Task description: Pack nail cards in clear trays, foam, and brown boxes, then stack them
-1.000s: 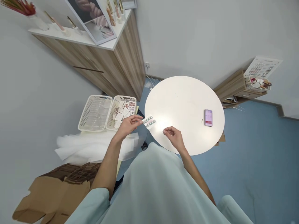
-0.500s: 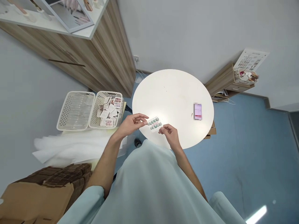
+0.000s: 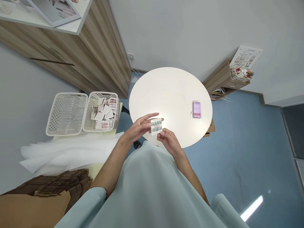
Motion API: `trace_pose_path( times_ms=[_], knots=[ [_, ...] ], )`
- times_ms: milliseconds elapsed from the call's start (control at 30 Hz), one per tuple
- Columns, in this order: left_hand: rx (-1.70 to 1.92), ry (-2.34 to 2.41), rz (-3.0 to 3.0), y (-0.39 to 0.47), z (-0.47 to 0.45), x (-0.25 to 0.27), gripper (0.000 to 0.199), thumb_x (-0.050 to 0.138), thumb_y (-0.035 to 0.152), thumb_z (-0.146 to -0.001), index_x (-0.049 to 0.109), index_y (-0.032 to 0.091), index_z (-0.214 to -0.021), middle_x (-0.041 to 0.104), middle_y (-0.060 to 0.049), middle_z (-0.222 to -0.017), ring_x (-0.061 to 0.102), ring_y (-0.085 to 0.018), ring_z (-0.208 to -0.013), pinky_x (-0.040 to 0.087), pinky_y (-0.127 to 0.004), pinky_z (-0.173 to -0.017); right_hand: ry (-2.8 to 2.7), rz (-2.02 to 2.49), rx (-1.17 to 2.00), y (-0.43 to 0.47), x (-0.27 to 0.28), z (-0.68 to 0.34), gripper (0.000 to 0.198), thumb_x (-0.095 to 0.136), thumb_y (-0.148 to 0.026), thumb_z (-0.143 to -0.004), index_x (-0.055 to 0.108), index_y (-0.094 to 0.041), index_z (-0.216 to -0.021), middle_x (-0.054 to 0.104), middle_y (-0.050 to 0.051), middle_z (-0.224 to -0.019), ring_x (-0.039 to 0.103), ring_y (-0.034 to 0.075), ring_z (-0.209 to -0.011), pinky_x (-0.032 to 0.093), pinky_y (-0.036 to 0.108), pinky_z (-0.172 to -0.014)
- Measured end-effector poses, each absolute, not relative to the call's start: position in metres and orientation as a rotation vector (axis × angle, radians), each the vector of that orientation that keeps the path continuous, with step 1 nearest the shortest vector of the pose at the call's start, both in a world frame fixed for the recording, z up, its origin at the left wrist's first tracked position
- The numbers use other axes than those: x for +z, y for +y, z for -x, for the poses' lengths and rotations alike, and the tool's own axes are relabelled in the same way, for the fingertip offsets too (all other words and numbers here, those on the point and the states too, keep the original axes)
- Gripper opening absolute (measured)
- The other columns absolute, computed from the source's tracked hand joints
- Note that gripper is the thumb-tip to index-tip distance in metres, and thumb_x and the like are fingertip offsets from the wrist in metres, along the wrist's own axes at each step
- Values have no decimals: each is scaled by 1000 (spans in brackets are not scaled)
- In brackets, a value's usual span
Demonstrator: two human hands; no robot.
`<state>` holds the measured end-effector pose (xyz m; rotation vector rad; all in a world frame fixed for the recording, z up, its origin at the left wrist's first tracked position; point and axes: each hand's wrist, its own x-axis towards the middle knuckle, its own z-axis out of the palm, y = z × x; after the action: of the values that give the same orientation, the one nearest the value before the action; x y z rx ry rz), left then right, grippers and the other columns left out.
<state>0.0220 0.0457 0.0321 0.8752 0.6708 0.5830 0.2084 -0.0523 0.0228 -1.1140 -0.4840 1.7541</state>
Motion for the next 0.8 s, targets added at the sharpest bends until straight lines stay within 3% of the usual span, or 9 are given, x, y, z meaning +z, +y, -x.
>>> trace_pose_path(
  times_ms=[200,433,667,800],
  knots=[
    [667,856,-938,43,-18,29,78,86,48,-79,62,21,-148,70,-19,-141,69,-33,-119,55,-41,-91,-752,1467,1496,-52,16,-199,34,80,-56,-85,73,-23,-81,74,4,-83,68,19,-77,55,35,-78],
    [773,1088,-958,37,-11,19,81,93,51,-71,64,20,-140,73,-17,-137,65,-34,-130,51,-50,-111,-1102,1608,1124,-52,25,-172,22,75,-48,-89,76,-26,-87,77,3,-88,69,21,-82,57,37,-84],
    [829,1164,-997,32,3,8,73,89,56,-75,67,18,-133,72,-18,-135,70,-30,-122,57,-43,-102,-1161,1720,955,-47,16,-161,15,66,-41,-92,72,-28,-85,75,3,-89,67,22,-82,58,40,-84],
    [865,1252,-1034,33,14,3,64,82,60,-81,70,17,-128,77,-13,-112,72,-26,-106,58,-36,-87,-963,1695,1165,-40,12,-172,19,72,-43,-87,71,-25,-84,75,3,-84,70,22,-79,58,38,-79]
  ],
)
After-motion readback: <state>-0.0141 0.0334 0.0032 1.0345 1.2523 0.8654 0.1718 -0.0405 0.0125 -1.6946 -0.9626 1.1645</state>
